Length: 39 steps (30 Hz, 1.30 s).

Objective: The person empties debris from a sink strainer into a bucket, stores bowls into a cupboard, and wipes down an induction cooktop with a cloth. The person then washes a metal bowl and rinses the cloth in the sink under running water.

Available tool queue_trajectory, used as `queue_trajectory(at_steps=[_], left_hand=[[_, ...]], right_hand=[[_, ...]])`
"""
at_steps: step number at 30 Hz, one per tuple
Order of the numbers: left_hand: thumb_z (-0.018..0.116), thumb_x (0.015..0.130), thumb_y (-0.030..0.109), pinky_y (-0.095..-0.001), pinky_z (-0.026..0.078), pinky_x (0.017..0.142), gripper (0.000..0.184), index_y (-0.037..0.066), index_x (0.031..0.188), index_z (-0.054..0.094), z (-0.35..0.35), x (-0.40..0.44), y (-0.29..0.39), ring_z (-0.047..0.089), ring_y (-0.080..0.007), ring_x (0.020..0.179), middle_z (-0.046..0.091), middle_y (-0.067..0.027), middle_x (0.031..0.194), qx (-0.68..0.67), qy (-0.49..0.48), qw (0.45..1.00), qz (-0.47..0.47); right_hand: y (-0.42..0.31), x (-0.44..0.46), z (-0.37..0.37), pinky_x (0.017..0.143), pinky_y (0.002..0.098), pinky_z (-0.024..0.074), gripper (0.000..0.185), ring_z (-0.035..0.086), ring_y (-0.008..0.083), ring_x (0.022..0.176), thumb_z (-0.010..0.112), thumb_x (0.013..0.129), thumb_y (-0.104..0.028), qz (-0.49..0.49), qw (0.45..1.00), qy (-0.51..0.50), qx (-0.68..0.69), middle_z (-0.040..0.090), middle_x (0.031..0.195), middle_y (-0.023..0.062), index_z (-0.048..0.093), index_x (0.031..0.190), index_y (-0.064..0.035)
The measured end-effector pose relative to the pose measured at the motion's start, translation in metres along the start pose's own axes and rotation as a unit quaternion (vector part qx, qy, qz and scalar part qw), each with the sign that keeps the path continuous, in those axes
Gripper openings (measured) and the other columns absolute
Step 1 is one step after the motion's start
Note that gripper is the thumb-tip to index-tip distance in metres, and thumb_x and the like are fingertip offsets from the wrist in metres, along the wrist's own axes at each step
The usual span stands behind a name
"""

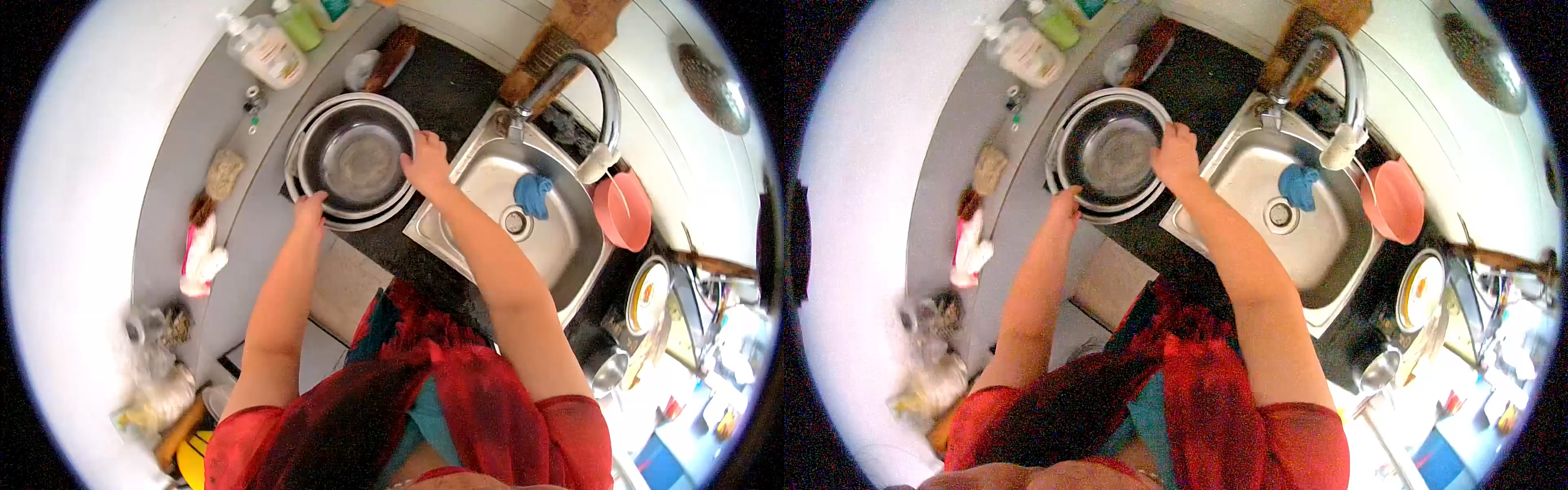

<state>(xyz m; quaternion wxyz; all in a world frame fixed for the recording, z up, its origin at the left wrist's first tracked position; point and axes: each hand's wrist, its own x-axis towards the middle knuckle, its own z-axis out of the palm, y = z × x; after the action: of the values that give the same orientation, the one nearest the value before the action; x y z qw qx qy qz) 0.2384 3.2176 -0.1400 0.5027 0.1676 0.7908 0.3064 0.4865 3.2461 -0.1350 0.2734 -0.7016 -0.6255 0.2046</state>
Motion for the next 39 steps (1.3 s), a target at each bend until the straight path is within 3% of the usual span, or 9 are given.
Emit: queue_trajectory(at_steps=[9,17,19,24,26,31,35,37,39], left_hand=[[0.06,0.08,0.008,-0.0283,0.05,0.058,0.038,0.006,0.116,0.045,-0.039,-0.041,0.026,0.058,-0.0166,0.081,0.057,-0.009,0.102,-0.044,-0.151,0.982,0.103],[0.053,0.085,0.005,-0.037,0.047,0.084,0.067,0.004,0.142,0.019,0.035,-0.147,0.044,0.053,-0.0272,0.105,0.046,-0.0153,0.125,0.157,-0.301,0.893,0.296],[0.049,0.084,0.001,-0.028,0.037,0.092,0.053,-0.003,0.132,0.03,0.073,-0.151,0.037,0.05,-0.0213,0.105,0.047,-0.0126,0.122,0.191,-0.42,0.83,0.312],[0.058,0.078,0.006,-0.0448,0.055,0.071,0.046,0.011,0.122,0.046,0.151,-0.156,0.032,0.055,-0.0227,0.098,0.055,-0.0077,0.103,0.212,-0.464,0.859,-0.04],[0.059,0.077,0.006,-0.0402,0.054,0.069,0.032,0.008,0.108,0.053,0.166,-0.117,0.011,0.057,-0.0205,0.093,0.057,-0.0055,0.095,0.265,-0.445,0.85,-0.093],[0.059,0.075,-0.002,-0.0249,0.045,0.058,0.01,0.006,0.074,0.053,0.192,-0.193,-0.017,0.051,-0.0131,0.061,0.051,-0.0005,0.066,0.221,-0.445,0.846,-0.192],[0.056,0.078,0.0,-0.0272,0.052,0.065,0.016,0.003,0.093,0.055,0.196,-0.124,-0.052,0.059,-0.0189,0.083,0.057,-0.0063,0.087,0.073,-0.612,0.626,-0.477],[0.055,0.079,0.003,-0.031,0.054,0.064,0.033,0.008,0.111,0.049,0.184,-0.225,-0.067,0.057,-0.0226,0.092,0.053,-0.0088,0.102,0.129,-0.513,0.827,-0.189],[0.053,0.081,0.006,-0.0356,0.055,0.064,0.046,0.014,0.124,0.041,0.183,-0.283,-0.09,0.055,-0.0259,0.099,0.049,-0.0104,0.114,0.174,-0.435,0.883,-0.024]], right_hand=[[-0.006,-0.017,-0.034,0.095,0.0421,0.0401,0.054,0.051,0.0376,0.109,0.065,0.078,-0.024,0.097,0.977,0.058,0.179,0.052,0.117,0.0252,0.048,0.123,0.0007],[0.07,-0.144,-0.126,0.078,0.0466,0.0466,0.048,0.059,0.0426,0.089,0.063,0.078,-0.023,0.288,0.936,0.087,0.183,0.061,0.096,0.0258,0.048,0.116,0.0017],[0.091,-0.182,-0.135,0.078,0.046,0.0468,0.05,0.058,0.0428,0.09,0.063,0.078,-0.024,0.359,0.907,0.117,0.188,0.059,0.099,0.0271,0.047,0.118,0.0014],[0.095,-0.252,-0.191,0.072,0.0348,0.0501,0.065,0.062,0.0269,0.084,0.062,0.083,-0.041,0.38,0.846,0.207,0.311,0.06,0.101,0.0201,0.042,0.129,0.0],[0.087,-0.273,-0.217,0.067,0.0271,0.0493,0.067,0.06,0.0151,0.08,0.055,0.088,-0.049,0.382,0.796,0.237,0.405,0.058,0.106,0.0129,0.038,0.135,-0.0033],[0.106,-0.325,-0.24,0.076,0.0331,0.0474,0.051,0.057,0.0251,0.089,0.057,0.089,-0.031,0.273,0.853,0.339,0.288,0.055,0.113,0.0175,0.041,0.131,-0.0068],[0.174,-0.368,-0.272,0.075,0.0335,0.0495,0.038,0.061,0.0266,0.086,0.06,0.086,-0.022,0.293,0.82,0.438,0.222,0.058,0.109,0.0164,0.052,0.118,-0.0025],[0.244,-0.389,-0.294,0.073,0.0345,0.05,0.035,0.062,0.0282,0.085,0.06,0.084,-0.019,0.359,0.764,0.497,0.202,0.06,0.106,0.0175,0.054,0.114,-0.0014],[0.314,-0.402,-0.32,0.074,0.036,0.0501,0.037,0.062,0.0312,0.085,0.06,0.083,-0.019,0.346,0.745,0.534,0.2,0.06,0.103,0.0199,0.054,0.114,0.0003]])
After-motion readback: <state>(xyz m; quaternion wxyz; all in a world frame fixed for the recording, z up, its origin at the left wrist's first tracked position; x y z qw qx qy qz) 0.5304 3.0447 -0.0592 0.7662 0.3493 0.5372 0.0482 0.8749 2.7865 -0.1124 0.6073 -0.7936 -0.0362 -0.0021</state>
